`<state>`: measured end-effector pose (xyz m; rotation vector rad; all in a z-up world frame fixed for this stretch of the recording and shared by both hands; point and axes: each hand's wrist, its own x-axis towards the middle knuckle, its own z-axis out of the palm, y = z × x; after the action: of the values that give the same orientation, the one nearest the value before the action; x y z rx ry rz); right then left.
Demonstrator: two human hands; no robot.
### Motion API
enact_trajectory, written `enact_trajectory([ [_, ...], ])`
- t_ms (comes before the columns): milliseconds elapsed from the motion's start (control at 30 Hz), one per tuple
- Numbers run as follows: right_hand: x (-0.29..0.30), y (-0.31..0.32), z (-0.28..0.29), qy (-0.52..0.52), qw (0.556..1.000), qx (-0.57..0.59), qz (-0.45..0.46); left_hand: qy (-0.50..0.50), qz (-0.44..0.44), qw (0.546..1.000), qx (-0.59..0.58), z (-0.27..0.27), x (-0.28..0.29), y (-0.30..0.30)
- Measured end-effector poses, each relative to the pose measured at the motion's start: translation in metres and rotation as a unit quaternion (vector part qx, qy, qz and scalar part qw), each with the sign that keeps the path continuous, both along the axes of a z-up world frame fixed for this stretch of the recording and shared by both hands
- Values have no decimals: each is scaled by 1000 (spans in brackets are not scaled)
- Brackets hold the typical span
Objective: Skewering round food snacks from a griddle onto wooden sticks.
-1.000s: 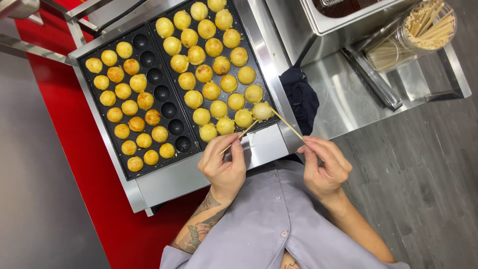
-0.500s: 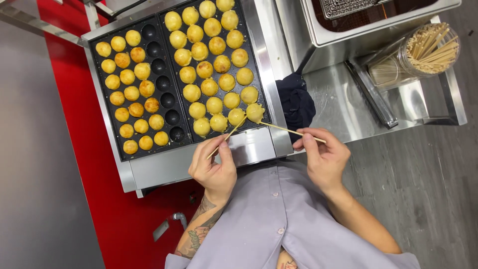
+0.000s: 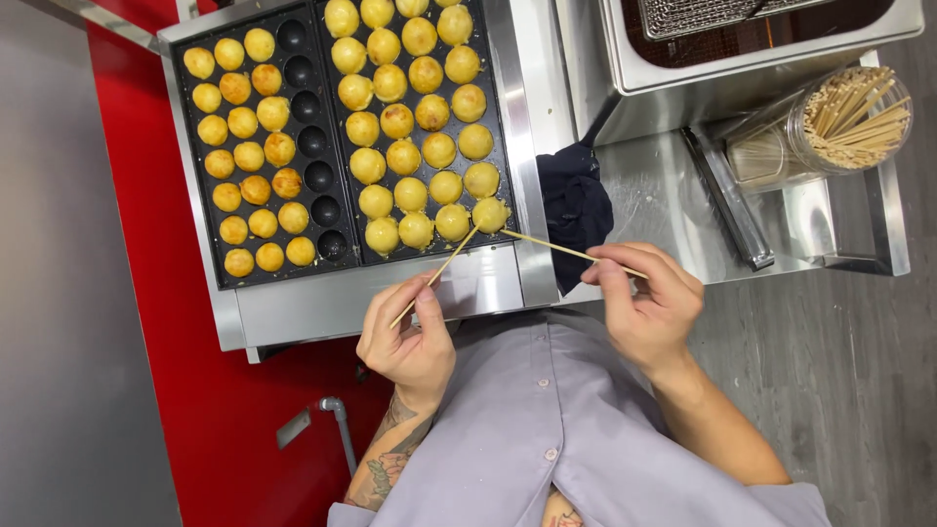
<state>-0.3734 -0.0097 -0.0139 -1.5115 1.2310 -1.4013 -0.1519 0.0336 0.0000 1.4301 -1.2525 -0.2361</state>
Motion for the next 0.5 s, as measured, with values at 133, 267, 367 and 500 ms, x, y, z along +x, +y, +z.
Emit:
enact_trajectory([
  [133, -6, -3, 0, 10, 999, -49, -14, 49, 31, 998, 9, -3, -5, 8],
  [267, 3, -11, -17, 51, 992, -110, 33, 33, 41, 999, -2, -6, -9, 8],
  [367, 2, -8, -20, 109, 982, -141, 55, 33, 47, 998, -10, -6, -12, 7],
  [500, -3, -9, -23, 91, 985, -138, 52, 42, 50, 998, 12, -7, -15, 7],
])
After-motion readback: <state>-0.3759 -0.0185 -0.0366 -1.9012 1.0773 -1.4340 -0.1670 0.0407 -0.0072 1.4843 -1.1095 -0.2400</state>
